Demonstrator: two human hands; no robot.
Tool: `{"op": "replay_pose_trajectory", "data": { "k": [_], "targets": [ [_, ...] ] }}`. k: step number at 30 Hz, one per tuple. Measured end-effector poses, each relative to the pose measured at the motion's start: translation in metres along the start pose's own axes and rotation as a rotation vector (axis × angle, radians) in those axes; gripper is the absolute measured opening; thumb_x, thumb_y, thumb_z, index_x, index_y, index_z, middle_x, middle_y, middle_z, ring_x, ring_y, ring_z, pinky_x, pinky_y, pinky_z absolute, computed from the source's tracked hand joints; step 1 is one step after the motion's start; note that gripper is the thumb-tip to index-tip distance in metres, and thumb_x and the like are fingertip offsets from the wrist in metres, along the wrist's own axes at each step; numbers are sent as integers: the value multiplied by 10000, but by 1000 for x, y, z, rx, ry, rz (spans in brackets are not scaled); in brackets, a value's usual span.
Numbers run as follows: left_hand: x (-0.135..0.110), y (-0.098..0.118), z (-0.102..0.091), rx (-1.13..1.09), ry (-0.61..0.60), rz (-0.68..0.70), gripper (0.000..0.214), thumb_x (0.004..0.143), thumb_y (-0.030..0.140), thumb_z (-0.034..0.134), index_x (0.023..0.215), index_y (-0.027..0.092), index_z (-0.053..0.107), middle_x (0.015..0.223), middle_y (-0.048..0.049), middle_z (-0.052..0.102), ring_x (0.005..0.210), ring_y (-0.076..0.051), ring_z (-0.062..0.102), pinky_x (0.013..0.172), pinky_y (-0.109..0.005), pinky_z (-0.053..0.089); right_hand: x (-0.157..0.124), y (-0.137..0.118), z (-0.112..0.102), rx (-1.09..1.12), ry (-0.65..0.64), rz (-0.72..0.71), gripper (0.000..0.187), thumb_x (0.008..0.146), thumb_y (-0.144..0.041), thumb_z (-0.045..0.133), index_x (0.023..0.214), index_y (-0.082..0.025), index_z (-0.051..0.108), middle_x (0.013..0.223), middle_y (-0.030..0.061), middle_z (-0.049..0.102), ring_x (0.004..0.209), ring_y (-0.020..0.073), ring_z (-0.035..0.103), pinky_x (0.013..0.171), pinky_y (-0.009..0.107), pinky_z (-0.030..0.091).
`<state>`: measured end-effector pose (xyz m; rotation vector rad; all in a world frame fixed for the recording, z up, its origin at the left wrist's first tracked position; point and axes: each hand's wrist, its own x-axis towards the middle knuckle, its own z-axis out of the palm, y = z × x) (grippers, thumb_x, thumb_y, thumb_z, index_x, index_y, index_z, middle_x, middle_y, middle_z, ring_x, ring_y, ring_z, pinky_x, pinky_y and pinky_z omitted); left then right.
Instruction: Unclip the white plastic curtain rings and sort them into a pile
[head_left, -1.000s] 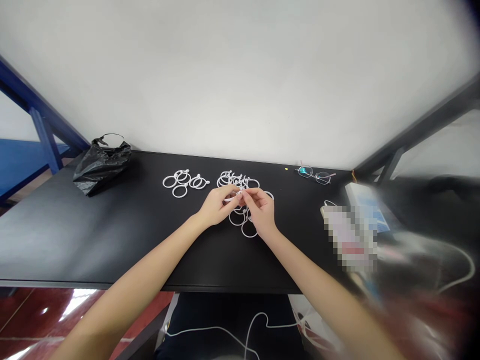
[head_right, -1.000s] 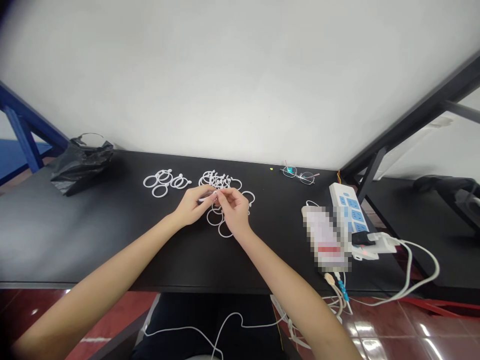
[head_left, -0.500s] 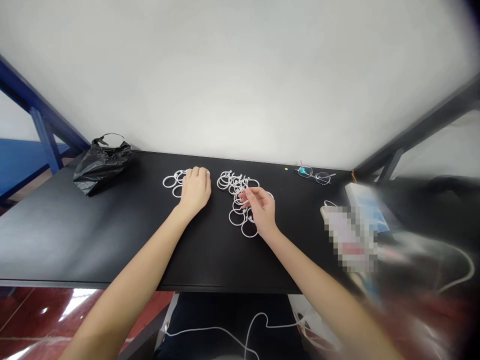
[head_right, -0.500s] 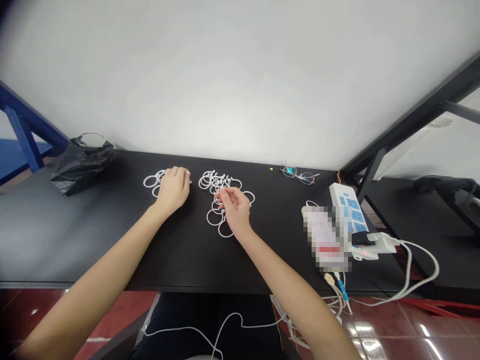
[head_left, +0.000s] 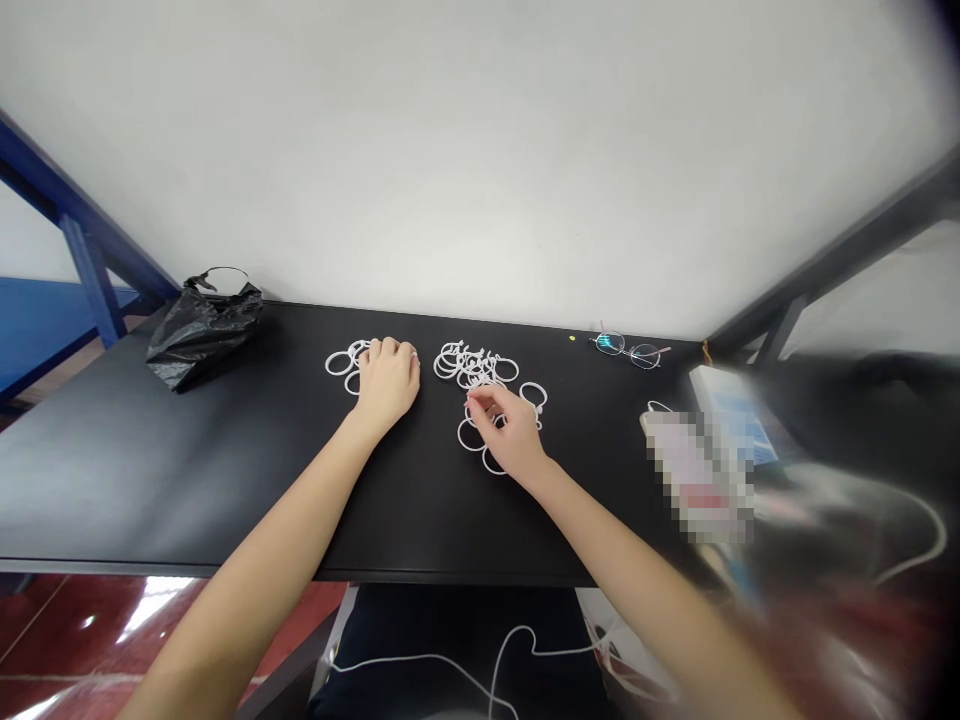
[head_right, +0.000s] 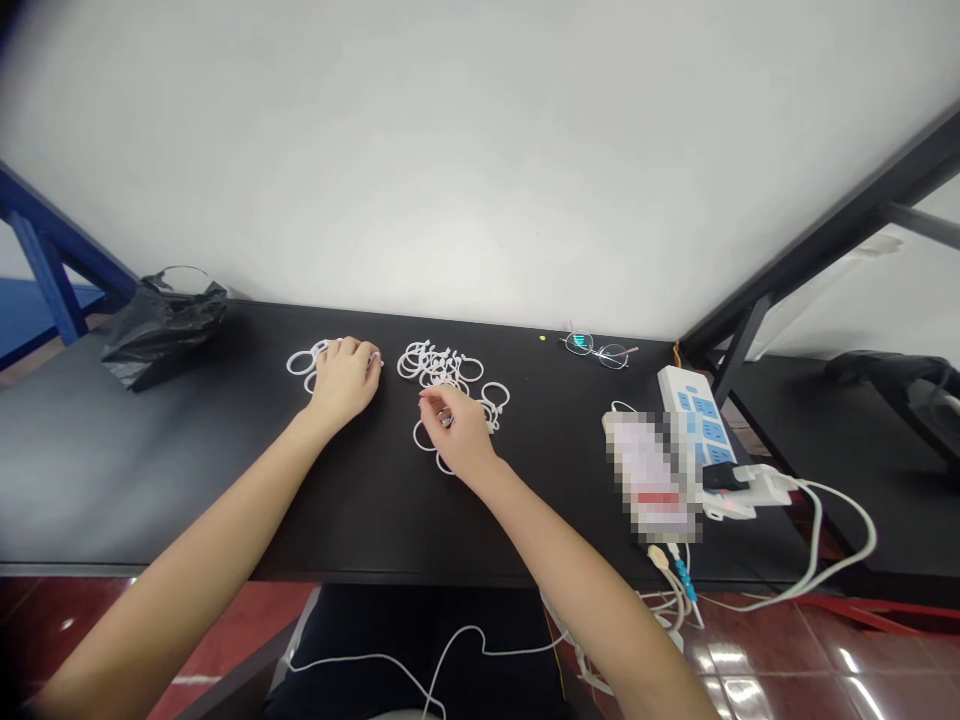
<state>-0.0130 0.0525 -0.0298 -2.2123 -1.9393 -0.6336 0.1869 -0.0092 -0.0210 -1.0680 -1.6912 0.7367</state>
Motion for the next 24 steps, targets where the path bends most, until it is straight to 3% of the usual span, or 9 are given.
{"op": "replay_pose_trajectory", "data": {
  "k": [4, 13, 18, 20, 24],
  "targets": [
    [0, 1, -1, 0, 3, 1, 281, 933, 267, 386, 973, 164, 645, 1015, -165, 608, 1019, -350, 509, 890, -495, 389, -2, 3, 2, -99, -123, -99, 136, 886, -221, 543, 964, -212, 653, 854, 43, 707, 730, 174, 672, 729, 335, 555],
    [0, 2, -3, -61, 19, 10, 223, 910, 259, 452, 975, 178, 649, 1038, -149, 612, 1028, -341, 510, 929, -507, 373, -3, 7, 4, -121, -229, -143, 177, 846, -147, 561, 982, -223, 645, 932, 48, 689, 823, 179, 677, 812, 353, 560],
    [2, 12, -9, -288, 71, 153, 197, 927, 236, 439, 932, 189, 631, 980, -99, 639, 960, -263, 549, 913, -425, 403, -3, 5, 3, -152, -231, -174, 219, 835, -108, 532, 980, -221, 651, 937, 55, 685, 869, 197, 664, 826, 367, 547],
    [1, 16, -11, -399, 25, 242, 185, 922, 230, 440, 931, 184, 619, 923, -82, 646, 888, -227, 572, 841, -368, 433, -2, 6, 3, -167, -221, -182, 223, 827, -106, 541, 974, -229, 657, 945, 56, 685, 892, 209, 658, 836, 380, 540],
    [-4, 22, -13, -486, -243, 341, 144, 898, 271, 487, 907, 202, 614, 632, 11, 589, 576, -149, 535, 609, -266, 395, -2, 7, 3, -190, -208, -189, 194, 824, -129, 577, 967, -233, 658, 976, 62, 688, 930, 229, 651, 867, 403, 528]
  ]
}}
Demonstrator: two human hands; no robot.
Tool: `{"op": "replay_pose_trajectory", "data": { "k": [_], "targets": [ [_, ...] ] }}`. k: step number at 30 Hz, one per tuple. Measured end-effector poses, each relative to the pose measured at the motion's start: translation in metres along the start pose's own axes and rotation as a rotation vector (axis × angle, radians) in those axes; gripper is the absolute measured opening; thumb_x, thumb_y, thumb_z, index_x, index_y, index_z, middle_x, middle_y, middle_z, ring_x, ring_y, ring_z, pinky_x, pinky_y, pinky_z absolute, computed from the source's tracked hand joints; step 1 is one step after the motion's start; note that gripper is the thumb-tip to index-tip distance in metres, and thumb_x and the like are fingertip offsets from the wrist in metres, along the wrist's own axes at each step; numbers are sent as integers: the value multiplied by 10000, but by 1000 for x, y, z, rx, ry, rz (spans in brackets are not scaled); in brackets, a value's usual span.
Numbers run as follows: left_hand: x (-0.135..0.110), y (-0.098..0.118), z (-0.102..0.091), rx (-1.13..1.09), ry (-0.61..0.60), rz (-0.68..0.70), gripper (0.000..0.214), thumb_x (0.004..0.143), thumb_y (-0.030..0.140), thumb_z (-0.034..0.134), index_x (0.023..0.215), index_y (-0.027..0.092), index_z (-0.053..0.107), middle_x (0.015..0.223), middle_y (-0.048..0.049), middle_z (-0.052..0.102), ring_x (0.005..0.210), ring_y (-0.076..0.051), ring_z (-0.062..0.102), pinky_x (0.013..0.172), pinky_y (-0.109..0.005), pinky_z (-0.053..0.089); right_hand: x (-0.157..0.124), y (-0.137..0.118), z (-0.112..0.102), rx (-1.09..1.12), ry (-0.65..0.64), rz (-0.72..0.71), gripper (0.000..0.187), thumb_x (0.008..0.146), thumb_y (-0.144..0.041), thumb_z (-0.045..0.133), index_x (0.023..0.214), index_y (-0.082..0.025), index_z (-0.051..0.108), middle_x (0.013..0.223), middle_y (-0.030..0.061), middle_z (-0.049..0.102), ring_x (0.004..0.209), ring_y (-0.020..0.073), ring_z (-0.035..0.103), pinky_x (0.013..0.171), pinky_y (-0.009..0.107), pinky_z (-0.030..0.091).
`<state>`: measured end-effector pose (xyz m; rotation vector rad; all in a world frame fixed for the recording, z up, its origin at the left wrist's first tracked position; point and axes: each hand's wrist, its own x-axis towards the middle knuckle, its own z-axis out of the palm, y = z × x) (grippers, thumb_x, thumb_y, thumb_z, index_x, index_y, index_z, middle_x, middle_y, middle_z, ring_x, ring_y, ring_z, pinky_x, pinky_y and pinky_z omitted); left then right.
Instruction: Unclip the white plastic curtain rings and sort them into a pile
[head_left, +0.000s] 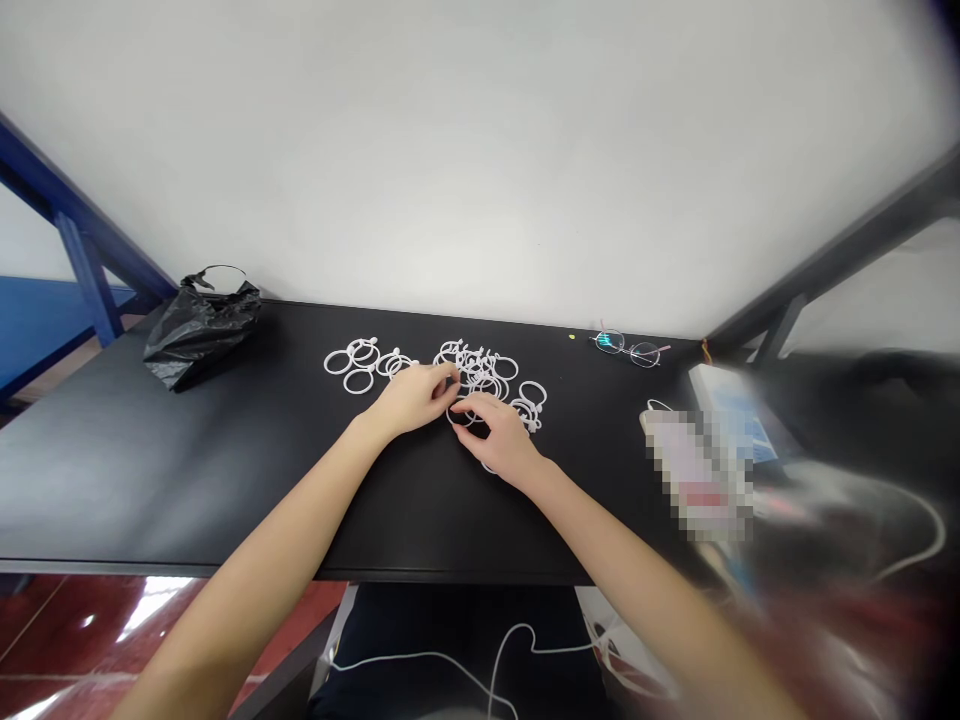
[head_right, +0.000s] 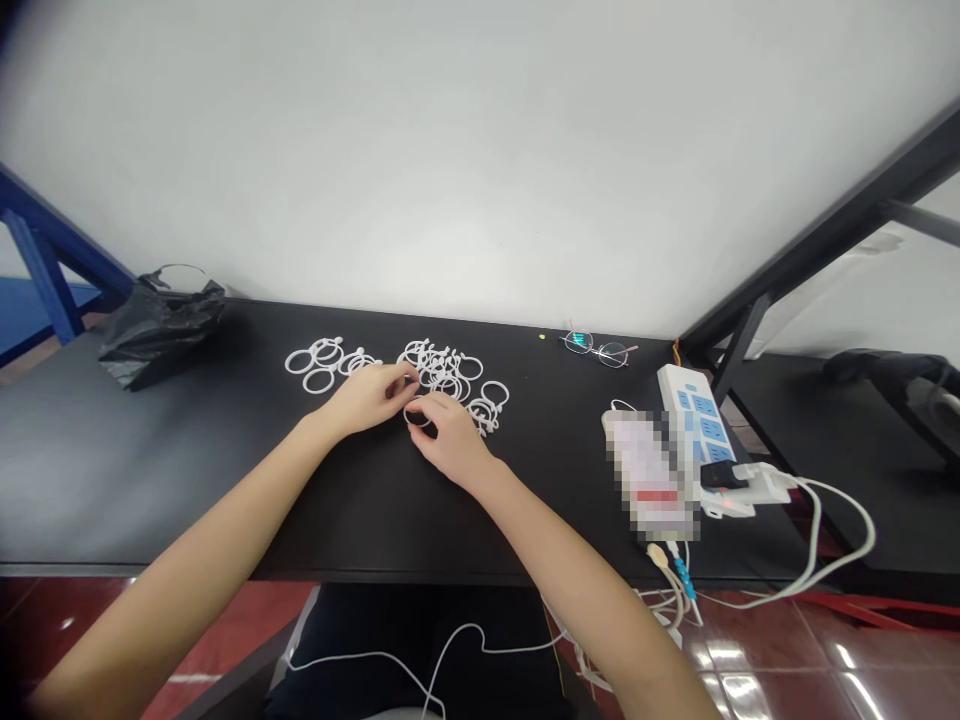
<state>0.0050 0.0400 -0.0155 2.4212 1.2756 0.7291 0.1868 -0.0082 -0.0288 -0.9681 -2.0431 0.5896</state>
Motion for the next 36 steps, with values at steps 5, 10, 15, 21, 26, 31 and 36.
{"op": "replay_pose_trajectory", "data": {
  "k": [5, 10, 15, 21, 26, 31, 36],
  "targets": [
    [-2, 3, 1, -31, -110, -16, 122, 854, 286, 541, 815, 205, 624, 579, 26, 579, 522, -128, 509, 541, -239, 337, 0, 2, 0, 3, 0, 2, 190, 820, -89, 559, 921, -221, 651, 928, 61, 684, 902, 228, 647, 853, 406, 530],
    [1, 0, -5, -108, -92, -2, 139, 822, 273, 575, 748, 193, 661, 636, 3, 624, 564, -129, 542, 560, -242, 391, 0, 2, 1, 17, 2, 2, 222, 812, -79, 552, 933, -231, 660, 939, 57, 682, 911, 227, 646, 847, 403, 533],
    [3, -5, -10, -386, -92, -50, 230, 853, 383, 605, 842, 190, 730, 694, -18, 693, 576, -125, 595, 555, -230, 467, 1, -1, 0, 22, 154, -9, 177, 841, -124, 560, 885, -244, 682, 974, 66, 685, 944, 228, 648, 836, 404, 549],
    [5, -6, -11, -677, -99, -166, 295, 814, 428, 671, 924, 165, 748, 765, -47, 710, 536, -111, 606, 525, -229, 523, 4, 0, -5, 124, 286, 68, 140, 821, -257, 678, 955, -262, 717, 1029, 68, 677, 849, 200, 657, 641, 339, 592],
    [6, -6, -12, -744, -77, -140, 311, 849, 431, 633, 968, 169, 749, 859, -54, 708, 580, -104, 596, 548, -234, 533, 5, 0, -9, 317, 243, 85, 219, 846, -283, 665, 1057, -276, 722, 1070, 62, 677, 852, 182, 666, 615, 313, 607],
    [6, -4, -15, -736, -85, -136, 297, 879, 423, 597, 923, 168, 743, 802, -30, 689, 644, -115, 594, 629, -248, 527, 4, 0, -10, 312, 234, 82, 205, 890, -280, 612, 1055, -287, 733, 1020, 54, 707, 890, 196, 675, 635, 319, 613],
    [6, -6, -14, -747, -97, -171, 306, 871, 428, 594, 837, 153, 725, 748, -32, 670, 659, -125, 585, 644, -254, 483, 4, 0, -7, 280, 261, 142, 184, 843, -299, 668, 1008, -246, 730, 959, 54, 709, 799, 176, 687, 640, 296, 622]
  ]
}}
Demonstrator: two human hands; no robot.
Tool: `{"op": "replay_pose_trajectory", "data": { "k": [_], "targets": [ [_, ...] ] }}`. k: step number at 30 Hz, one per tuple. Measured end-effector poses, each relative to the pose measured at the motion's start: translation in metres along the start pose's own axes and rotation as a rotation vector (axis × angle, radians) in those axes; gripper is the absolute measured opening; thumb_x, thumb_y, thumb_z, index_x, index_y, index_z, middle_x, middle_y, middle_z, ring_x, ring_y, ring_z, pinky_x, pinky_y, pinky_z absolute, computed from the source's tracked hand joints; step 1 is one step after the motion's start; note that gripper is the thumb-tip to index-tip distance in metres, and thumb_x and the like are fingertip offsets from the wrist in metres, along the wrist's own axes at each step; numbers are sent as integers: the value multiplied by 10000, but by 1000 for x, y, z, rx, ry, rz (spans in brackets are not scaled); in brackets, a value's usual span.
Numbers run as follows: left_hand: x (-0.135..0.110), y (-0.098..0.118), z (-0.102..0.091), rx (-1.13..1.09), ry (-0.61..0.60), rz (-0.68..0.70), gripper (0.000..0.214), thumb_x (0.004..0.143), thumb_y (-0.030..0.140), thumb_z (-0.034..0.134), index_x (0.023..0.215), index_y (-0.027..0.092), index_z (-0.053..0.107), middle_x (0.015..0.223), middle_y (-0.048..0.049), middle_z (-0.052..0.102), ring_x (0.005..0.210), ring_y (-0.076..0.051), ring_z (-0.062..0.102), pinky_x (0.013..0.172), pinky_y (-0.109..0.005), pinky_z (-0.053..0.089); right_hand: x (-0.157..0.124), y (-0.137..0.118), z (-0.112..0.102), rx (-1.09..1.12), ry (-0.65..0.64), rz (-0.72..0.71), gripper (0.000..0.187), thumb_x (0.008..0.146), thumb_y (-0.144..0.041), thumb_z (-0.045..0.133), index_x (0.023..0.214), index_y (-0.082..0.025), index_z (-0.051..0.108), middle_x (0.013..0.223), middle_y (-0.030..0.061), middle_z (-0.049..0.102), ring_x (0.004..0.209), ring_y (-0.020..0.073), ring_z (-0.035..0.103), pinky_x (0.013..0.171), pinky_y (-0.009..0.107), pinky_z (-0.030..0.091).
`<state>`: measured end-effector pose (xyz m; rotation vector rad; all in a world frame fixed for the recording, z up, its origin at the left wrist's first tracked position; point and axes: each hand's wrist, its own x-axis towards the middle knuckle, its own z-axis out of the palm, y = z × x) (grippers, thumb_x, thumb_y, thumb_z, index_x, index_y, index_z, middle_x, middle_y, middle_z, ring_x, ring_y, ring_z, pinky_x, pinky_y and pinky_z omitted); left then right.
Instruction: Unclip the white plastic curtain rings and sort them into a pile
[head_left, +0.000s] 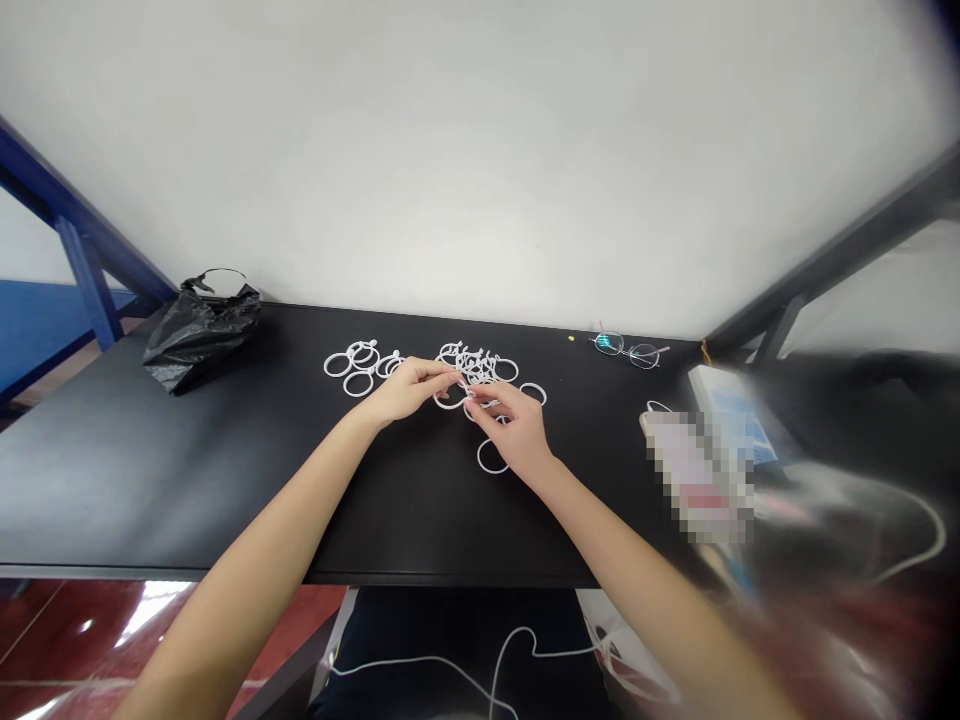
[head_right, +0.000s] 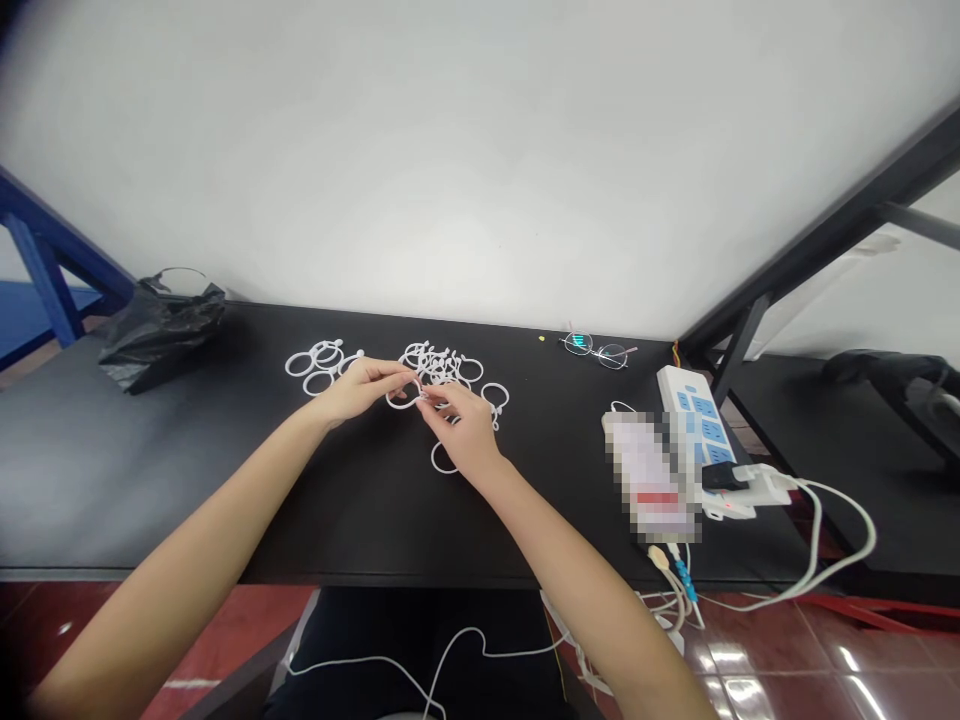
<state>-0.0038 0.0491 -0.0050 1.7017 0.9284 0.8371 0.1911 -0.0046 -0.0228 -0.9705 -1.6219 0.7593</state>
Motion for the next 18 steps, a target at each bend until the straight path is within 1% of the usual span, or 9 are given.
{"op": "replay_pose_trajectory", "data": {
  "k": [3, 5, 7, 8, 10, 11, 13, 15, 18],
  "targets": [
    [2, 0, 5, -10, 25, -23, 342, 860, 460, 590, 823, 143, 714, 660, -15, 614, 630, -130, 550, 632, -261, 457, -1, 1, 1, -11, 22, 36, 133, 849, -308, 661, 922, -222, 733, 898, 53, 721, 768, 178, 698, 653, 298, 622],
    [2, 3, 12, -6, 81, -7, 417, 907, 488, 499, 802, 138, 700, 580, 5, 535, 593, -130, 512, 620, -266, 442, -1, 2, 2, 5, 32, 54, 126, 850, -315, 662, 898, -219, 729, 883, 48, 726, 753, 180, 705, 682, 313, 626],
    [1, 6, 22, 45, 143, 45, 487, 959, 489, 380, 808, 139, 683, 551, 16, 483, 567, -129, 481, 606, -268, 427, -2, 2, 2, 42, 51, 74, 119, 846, -319, 672, 881, -220, 726, 866, 41, 726, 732, 181, 711, 704, 327, 629],
    [-1, 8, 27, 99, 166, 86, 488, 971, 479, 355, 822, 141, 675, 566, 13, 493, 568, -128, 479, 600, -267, 420, -2, 2, 2, 69, 59, 85, 115, 844, -320, 678, 874, -219, 725, 858, 38, 724, 726, 183, 714, 710, 332, 631],
    [-6, 10, 35, 237, 232, 194, 438, 973, 452, 381, 820, 145, 652, 638, -6, 559, 599, -130, 504, 607, -265, 412, -3, 2, 3, 132, 58, 105, 106, 838, -319, 690, 856, -220, 723, 835, 33, 719, 717, 186, 719, 708, 334, 633],
    [-8, 10, 38, 297, 277, 250, 421, 974, 436, 391, 801, 145, 642, 668, -16, 586, 611, -131, 518, 611, -264, 411, -4, 2, 4, 162, 49, 111, 100, 834, -317, 696, 845, -221, 721, 821, 29, 714, 709, 185, 719, 703, 332, 634],
    [-12, 9, 40, 362, 372, 341, 449, 989, 410, 354, 741, 148, 621, 664, -27, 606, 599, -128, 532, 609, -264, 409, -6, 1, 7, 206, 23, 111, 91, 826, -311, 706, 819, -221, 717, 793, 22, 703, 692, 181, 717, 696, 330, 636],
    [-14, 8, 40, 381, 424, 397, 500, 1004, 393, 301, 691, 153, 608, 612, -24, 597, 554, -120, 526, 592, -261, 407, -9, -1, 10, 220, 7, 96, 91, 828, -307, 705, 796, -222, 709, 769, 16, 691, 677, 176, 712, 686, 325, 638],
    [-14, 7, 38, 374, 435, 424, 538, 1010, 394, 276, 643, 159, 592, 567, -19, 587, 511, -111, 514, 570, -254, 404, -11, -4, 13, 208, 5, 72, 100, 842, -303, 688, 786, -222, 703, 748, 10, 676, 669, 169, 707, 681, 320, 638]
  ]
}}
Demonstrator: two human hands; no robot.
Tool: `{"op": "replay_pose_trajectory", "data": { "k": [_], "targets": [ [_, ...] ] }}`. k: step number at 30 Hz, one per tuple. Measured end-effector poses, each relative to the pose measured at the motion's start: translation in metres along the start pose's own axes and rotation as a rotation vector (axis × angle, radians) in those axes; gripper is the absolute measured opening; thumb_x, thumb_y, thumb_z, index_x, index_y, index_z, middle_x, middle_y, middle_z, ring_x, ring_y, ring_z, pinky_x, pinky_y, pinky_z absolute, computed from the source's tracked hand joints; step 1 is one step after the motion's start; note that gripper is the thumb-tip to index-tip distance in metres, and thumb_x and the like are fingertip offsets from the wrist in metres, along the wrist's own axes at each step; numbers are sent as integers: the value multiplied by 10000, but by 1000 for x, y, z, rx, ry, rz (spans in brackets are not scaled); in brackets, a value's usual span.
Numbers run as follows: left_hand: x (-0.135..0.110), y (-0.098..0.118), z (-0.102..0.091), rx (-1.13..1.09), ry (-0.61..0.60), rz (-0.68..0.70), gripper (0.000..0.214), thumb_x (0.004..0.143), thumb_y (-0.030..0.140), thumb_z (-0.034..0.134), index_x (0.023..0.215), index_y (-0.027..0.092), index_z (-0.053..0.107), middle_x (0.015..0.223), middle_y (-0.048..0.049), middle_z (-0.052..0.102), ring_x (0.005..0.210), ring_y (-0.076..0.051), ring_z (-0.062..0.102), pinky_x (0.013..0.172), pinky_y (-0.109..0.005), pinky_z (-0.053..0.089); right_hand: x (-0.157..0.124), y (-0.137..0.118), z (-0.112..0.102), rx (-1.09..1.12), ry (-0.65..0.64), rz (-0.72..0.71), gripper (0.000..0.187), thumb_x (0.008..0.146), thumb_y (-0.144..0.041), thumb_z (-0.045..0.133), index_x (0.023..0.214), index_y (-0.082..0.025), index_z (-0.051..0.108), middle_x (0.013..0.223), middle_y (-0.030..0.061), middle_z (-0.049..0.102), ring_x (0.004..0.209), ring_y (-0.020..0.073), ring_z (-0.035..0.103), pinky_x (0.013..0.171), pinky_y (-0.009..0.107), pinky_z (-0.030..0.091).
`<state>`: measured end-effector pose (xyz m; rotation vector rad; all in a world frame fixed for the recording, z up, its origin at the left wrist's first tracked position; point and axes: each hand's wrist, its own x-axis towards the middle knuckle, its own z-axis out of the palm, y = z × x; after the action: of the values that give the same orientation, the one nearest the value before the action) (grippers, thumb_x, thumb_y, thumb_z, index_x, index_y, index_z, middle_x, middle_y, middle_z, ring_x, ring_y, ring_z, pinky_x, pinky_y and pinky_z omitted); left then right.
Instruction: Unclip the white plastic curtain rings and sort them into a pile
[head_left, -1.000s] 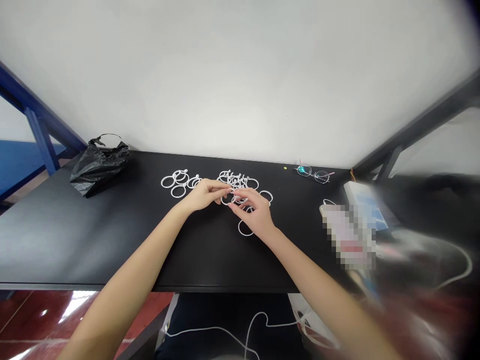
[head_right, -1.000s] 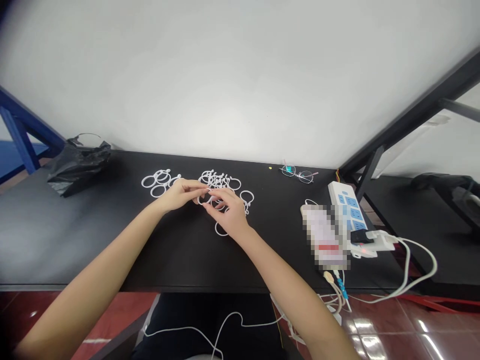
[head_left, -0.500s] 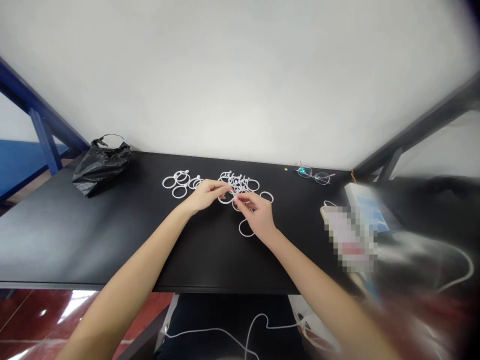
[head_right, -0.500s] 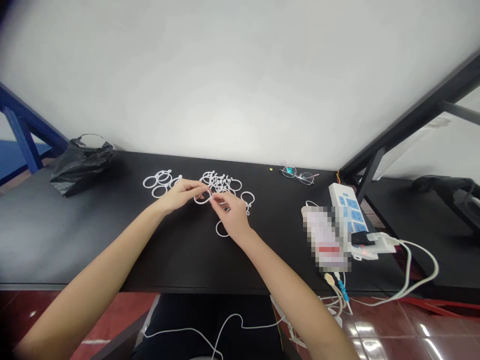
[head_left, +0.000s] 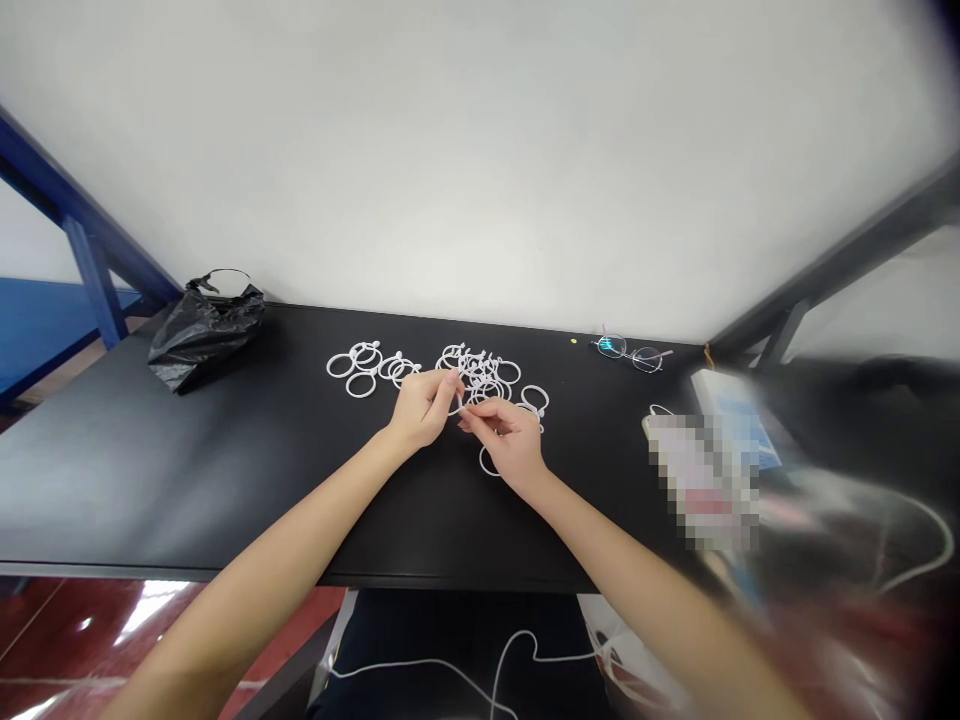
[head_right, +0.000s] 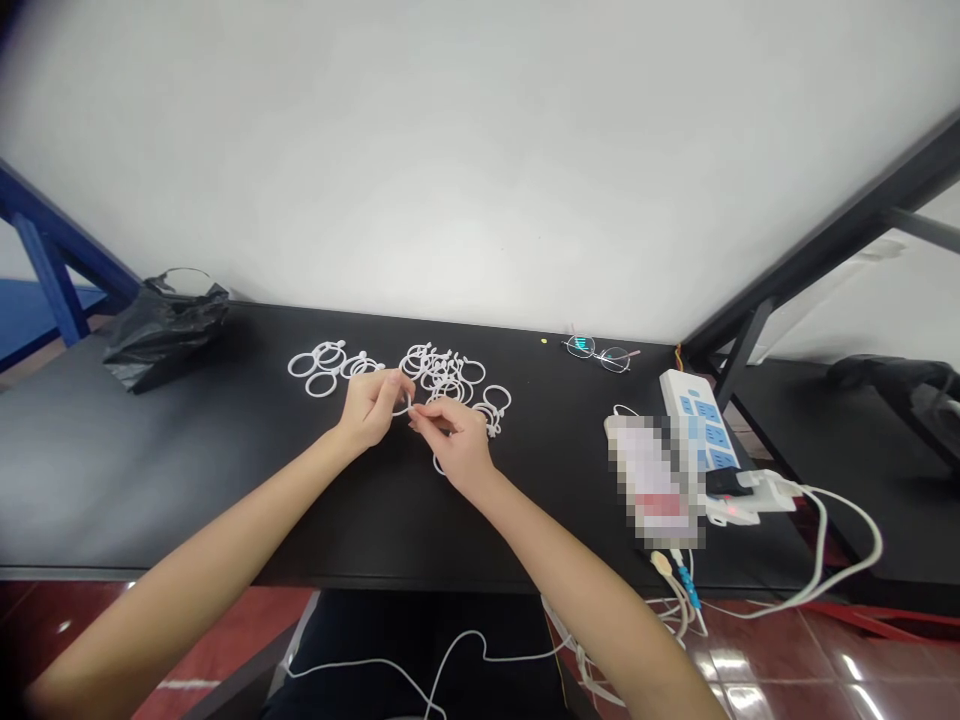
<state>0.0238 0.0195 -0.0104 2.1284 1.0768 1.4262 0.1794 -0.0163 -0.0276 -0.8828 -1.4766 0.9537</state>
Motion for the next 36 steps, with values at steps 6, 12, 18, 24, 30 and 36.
{"op": "replay_pose_trajectory", "data": {
  "k": [6, 12, 18, 24, 30, 36],
  "targets": [
    [3, 0, 0, -20, -40, -32, 542, 1012, 400, 280, 640, 156, 589, 547, -7, 558, 503, -107, 500, 559, -250, 392, -1, 2, 0, -6, 12, -9, 74, 850, -280, 680, 811, -224, 708, 764, 10, 679, 678, 163, 704, 692, 320, 635],
    [5, -2, -4, 43, -264, -61, 341, 967, 434, 431, 908, 161, 626, 752, -28, 654, 616, -133, 583, 608, -249, 447, 3, 4, -4, 1, 151, 43, 124, 834, -337, 699, 888, -227, 720, 835, 30, 705, 712, 175, 698, 682, 333, 635],
    [3, -2, -1, 216, -326, 23, 367, 977, 469, 424, 1131, 190, 606, 883, -41, 665, 655, -136, 600, 646, -262, 468, 10, 0, -7, 71, 223, 100, 182, 804, -375, 722, 889, -215, 716, 885, 43, 714, 767, 185, 700, 655, 318, 636],
    [16, -24, -21, 524, 63, -26, 379, 886, 527, 583, 1012, 173, 632, 806, -62, 677, 809, -222, 628, 800, -354, 453, 11, 1, -7, 92, 194, 169, 236, 837, -394, 678, 986, -211, 680, 899, 54, 728, 761, 173, 700, 593, 277, 611],
    [17, -46, -37, 677, 46, -259, 317, 877, 492, 586, 922, 185, 649, 904, -94, 691, 924, -281, 618, 936, -457, 402, 10, 3, -8, 63, 172, 173, 240, 838, -418, 660, 945, -203, 668, 905, 62, 727, 763, 175, 694, 584, 278, 598],
    [7, -57, -30, 805, -25, -279, 321, 882, 448, 539, 892, 168, 695, 1039, -155, 633, 1076, -363, 522, 1083, -622, 224, 12, 0, -12, -236, 91, 83, 118, 844, -321, 633, 865, -217, 684, 895, 52, 730, 851, 214, 693, 760, 363, 581]
  ]
}}
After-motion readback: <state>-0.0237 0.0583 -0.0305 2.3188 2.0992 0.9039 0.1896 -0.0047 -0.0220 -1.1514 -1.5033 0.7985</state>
